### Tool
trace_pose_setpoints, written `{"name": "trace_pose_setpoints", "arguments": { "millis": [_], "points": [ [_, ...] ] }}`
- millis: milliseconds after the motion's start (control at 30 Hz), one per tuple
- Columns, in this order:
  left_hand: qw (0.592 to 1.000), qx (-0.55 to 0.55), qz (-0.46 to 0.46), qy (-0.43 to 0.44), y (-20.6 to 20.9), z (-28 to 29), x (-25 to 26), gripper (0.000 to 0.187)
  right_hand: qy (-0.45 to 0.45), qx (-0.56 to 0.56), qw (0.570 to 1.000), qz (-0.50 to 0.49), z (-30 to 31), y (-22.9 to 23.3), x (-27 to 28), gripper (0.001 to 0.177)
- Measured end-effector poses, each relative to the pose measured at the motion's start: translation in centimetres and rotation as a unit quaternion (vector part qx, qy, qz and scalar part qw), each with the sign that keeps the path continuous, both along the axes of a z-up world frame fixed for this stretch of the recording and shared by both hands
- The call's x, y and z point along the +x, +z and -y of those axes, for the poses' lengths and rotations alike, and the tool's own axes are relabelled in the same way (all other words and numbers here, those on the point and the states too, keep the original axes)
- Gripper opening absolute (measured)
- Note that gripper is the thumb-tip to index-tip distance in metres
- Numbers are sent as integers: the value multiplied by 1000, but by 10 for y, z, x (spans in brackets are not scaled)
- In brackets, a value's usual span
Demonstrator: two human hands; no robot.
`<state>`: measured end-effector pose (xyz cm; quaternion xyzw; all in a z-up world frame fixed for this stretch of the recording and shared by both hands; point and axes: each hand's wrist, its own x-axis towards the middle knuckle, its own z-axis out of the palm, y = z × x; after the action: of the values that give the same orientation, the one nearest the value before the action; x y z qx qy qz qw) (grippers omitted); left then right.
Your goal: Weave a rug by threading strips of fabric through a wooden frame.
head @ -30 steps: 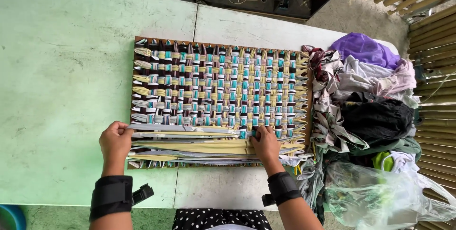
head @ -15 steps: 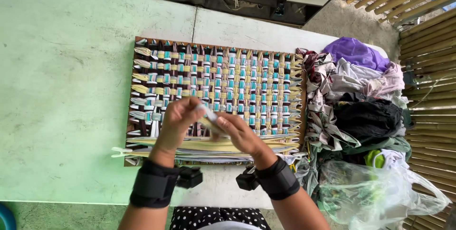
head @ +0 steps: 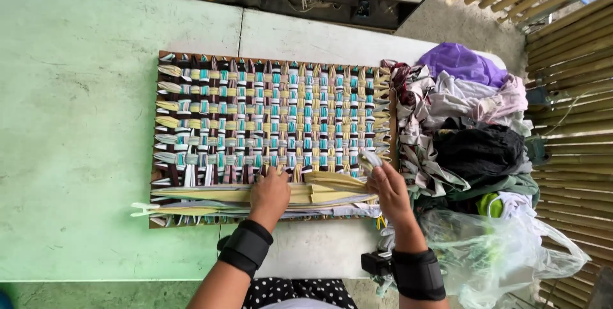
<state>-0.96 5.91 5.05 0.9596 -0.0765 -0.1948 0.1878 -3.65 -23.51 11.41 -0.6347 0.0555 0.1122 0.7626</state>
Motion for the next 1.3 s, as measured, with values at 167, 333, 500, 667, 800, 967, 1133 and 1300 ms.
{"name": "trace_pose_setpoints", "arguments": {
  "millis": [167,333,500,667,800,967,1133,1300],
  "points": [
    [996,82,-14,29,-50,12,-6,23,-45,6,999,-17,21,-20,-3,35],
    [994,82,-36,65,-24,11,-8,25,-41,-58,995,-69,8,-56,-1,28],
    [983,-30,-11,180,4,20,-2,28,26,-198,976,-85,-37,-93,13,30],
    [978,39,-23,204,-41,34,8,12,65,-343,928,-129,-95,-68,35,32],
    [978,86,12,190,-62,38,9,14,73,-387,918,36,-122,-102,31,23],
    [984,55,27,166,-60,32,7,17,120,-445,882,99,-131,-103,30,14],
    [987,-35,2,157,-38,16,7,11,182,-512,835,85,-131,-98,30,12],
    [968,-163,-13,190,-43,6,4,19,188,-543,812,100,-139,-123,33,9]
  ]
}}
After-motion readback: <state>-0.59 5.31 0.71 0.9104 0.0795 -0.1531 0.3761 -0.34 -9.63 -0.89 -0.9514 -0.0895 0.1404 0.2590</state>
